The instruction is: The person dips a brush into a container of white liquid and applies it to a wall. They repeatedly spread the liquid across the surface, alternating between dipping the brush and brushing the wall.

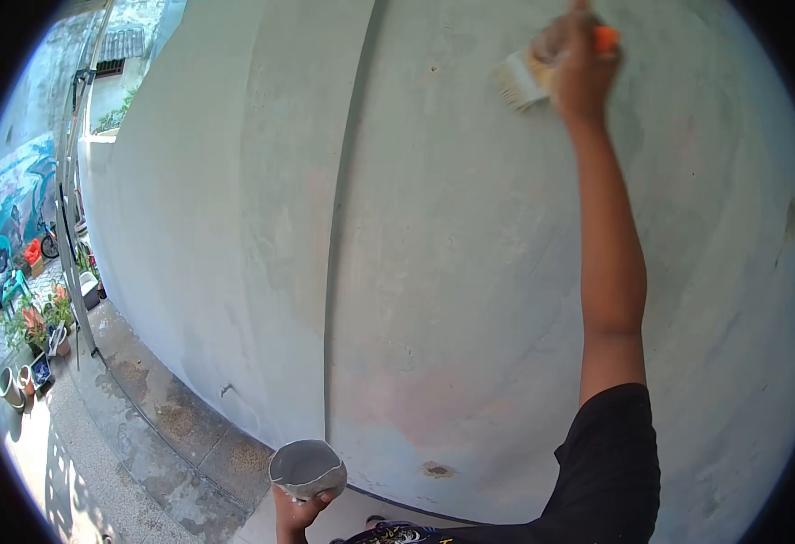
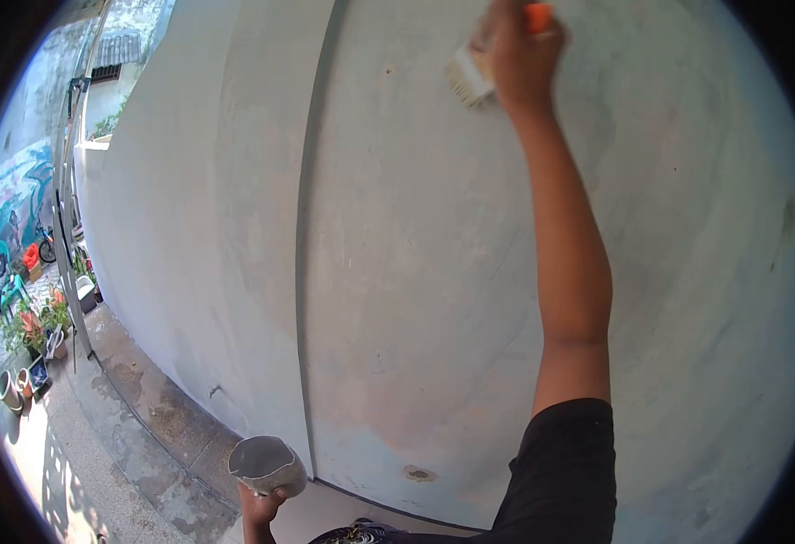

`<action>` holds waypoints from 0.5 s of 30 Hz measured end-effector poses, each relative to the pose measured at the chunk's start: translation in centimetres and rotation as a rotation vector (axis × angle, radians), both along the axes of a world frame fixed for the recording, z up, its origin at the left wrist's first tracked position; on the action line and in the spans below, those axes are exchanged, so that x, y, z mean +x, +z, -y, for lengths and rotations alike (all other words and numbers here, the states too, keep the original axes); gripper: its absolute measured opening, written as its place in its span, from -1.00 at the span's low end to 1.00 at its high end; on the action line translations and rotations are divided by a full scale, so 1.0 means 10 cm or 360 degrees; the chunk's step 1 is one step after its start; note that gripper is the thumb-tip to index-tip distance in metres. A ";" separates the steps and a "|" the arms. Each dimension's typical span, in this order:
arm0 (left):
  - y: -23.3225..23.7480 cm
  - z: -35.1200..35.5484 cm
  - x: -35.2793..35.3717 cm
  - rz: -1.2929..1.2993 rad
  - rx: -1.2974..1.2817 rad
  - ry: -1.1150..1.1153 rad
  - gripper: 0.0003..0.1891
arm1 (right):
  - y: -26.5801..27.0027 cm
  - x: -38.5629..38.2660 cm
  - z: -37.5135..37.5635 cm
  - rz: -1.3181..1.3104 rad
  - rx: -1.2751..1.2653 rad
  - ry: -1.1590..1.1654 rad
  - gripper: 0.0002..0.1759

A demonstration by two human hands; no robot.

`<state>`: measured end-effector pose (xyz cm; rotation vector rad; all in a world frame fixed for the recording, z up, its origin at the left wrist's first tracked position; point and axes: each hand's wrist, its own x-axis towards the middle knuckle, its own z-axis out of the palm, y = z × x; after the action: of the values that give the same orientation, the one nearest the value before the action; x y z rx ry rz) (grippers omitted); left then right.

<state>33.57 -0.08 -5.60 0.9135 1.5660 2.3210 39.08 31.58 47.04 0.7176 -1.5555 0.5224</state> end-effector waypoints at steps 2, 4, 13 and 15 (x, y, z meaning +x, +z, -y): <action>-0.12 0.01 -0.03 -0.0083 -0.0123 -0.0054 -0.29 | -0.10 -0.24 0.04 0.0064 0.0006 -0.0484 -0.50; -0.10 0.00 0.02 -0.0089 -0.0085 -0.0036 -0.26 | 0.08 -0.10 0.33 0.0229 -0.0048 0.0163 -0.51; -0.10 0.05 0.10 -0.0023 -0.0021 -0.0027 -0.25 | 0.06 -0.40 0.49 -0.0263 0.0619 -0.0617 -0.52; -0.06 0.12 0.14 -0.0012 0.0002 0.0019 -0.24 | -0.04 -0.28 0.74 -0.0475 0.0669 -0.0577 -0.53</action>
<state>35.00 -1.24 -6.17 0.9168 1.5774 2.3298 36.31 24.15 46.68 0.7644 -1.4774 -0.1824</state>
